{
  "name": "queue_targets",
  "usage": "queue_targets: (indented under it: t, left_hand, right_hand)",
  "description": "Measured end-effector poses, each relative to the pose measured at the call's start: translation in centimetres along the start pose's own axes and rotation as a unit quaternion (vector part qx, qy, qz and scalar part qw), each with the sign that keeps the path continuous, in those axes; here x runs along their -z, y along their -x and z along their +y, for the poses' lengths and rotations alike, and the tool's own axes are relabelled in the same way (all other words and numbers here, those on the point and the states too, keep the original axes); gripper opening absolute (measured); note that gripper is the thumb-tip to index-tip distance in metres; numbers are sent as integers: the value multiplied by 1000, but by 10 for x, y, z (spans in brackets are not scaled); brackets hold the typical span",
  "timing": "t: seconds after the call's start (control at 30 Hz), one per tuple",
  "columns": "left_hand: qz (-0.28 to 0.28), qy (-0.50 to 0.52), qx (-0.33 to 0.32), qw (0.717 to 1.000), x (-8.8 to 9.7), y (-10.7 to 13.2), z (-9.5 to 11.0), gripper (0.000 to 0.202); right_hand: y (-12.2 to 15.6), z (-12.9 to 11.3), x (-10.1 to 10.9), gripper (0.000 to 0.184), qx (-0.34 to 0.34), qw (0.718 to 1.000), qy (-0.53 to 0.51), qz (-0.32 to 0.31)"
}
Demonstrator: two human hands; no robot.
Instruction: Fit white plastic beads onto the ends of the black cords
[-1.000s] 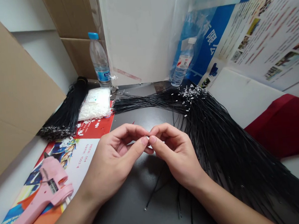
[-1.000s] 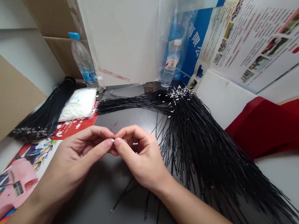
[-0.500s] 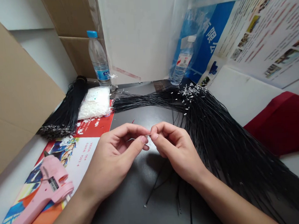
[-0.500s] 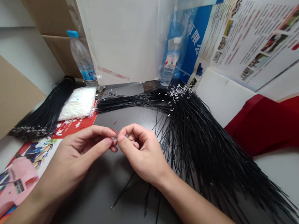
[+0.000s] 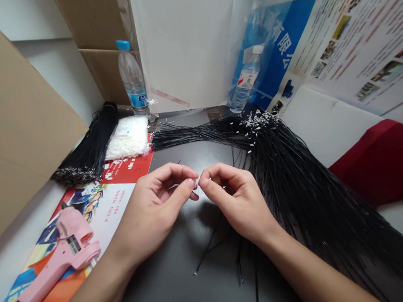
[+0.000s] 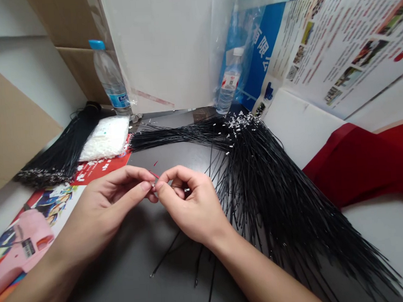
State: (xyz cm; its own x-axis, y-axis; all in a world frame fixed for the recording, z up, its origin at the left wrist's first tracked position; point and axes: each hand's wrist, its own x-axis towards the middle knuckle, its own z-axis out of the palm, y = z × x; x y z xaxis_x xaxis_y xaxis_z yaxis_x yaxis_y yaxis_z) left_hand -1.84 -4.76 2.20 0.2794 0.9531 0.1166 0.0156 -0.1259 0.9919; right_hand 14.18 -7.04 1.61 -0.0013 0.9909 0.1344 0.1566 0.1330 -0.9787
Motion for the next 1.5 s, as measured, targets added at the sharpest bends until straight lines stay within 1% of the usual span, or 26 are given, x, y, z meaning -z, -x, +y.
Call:
queue_targets:
  t: [0.1, 0.23, 0.4, 0.57, 0.73, 0.87, 0.93, 1.03, 1.1, 1.17, 1.2, 1.27, 1.4, 1.5]
  left_hand:
    - [5, -13, 0, 1000, -1, 1, -1, 11]
    - [11, -24, 8, 1000, -2, 1, -1, 14]
    - [22, -40, 6, 999, -3, 1, -2, 17]
    - [17, -59, 10, 998, -2, 1, -1, 16]
    - [23, -67, 5, 997, -2, 1, -1, 13]
    - [15, -60, 30, 998, -1, 2, 0, 13]
    - [0, -40, 54, 998, 1, 1, -1, 15]
    - [-43, 31, 94, 994, 3, 0, -2, 18]
    - [-70, 88, 123, 986, 4, -1, -3, 19]
    - [-89, 135, 153, 975, 4, -2, -2, 19]
    - [-93, 152, 165, 970, 4, -2, -2, 19]
    - [-90, 173, 177, 965, 4, -2, -1, 19]
    - [-42, 178, 161, 970, 5, -4, -1, 17]
    - [-15, 161, 149, 976, 6, -4, -2, 16]
  right_hand:
    - [0, 1, 1, 25, -3, 1000, 11, 6]
    - [-1, 3, 0, 25, -7, 999, 25, 32]
    - [0, 3, -1, 24, 2, 998, 39, 47]
    - [3, 4, -2, 20, 31, 995, 78, 45]
    - [5, 6, -3, 18, 67, 993, 89, 25]
    - [5, 8, -3, 17, 91, 991, 93, 18]
    - [5, 8, -2, 16, 116, 987, 107, 18]
    - [2, 8, 2, 9, 190, 969, 156, 25]
    - [0, 8, 5, 7, 242, 952, 187, 28]
    - [-3, 9, 9, 7, 268, 942, 201, 20]
    - [-4, 9, 12, 6, 269, 942, 201, 13]
    - [-6, 9, 16, 6, 247, 950, 192, -4]
    - [-9, 8, 23, 18, 172, 972, 159, -24]
    - [-8, 6, 25, 19, 155, 976, 151, -23]
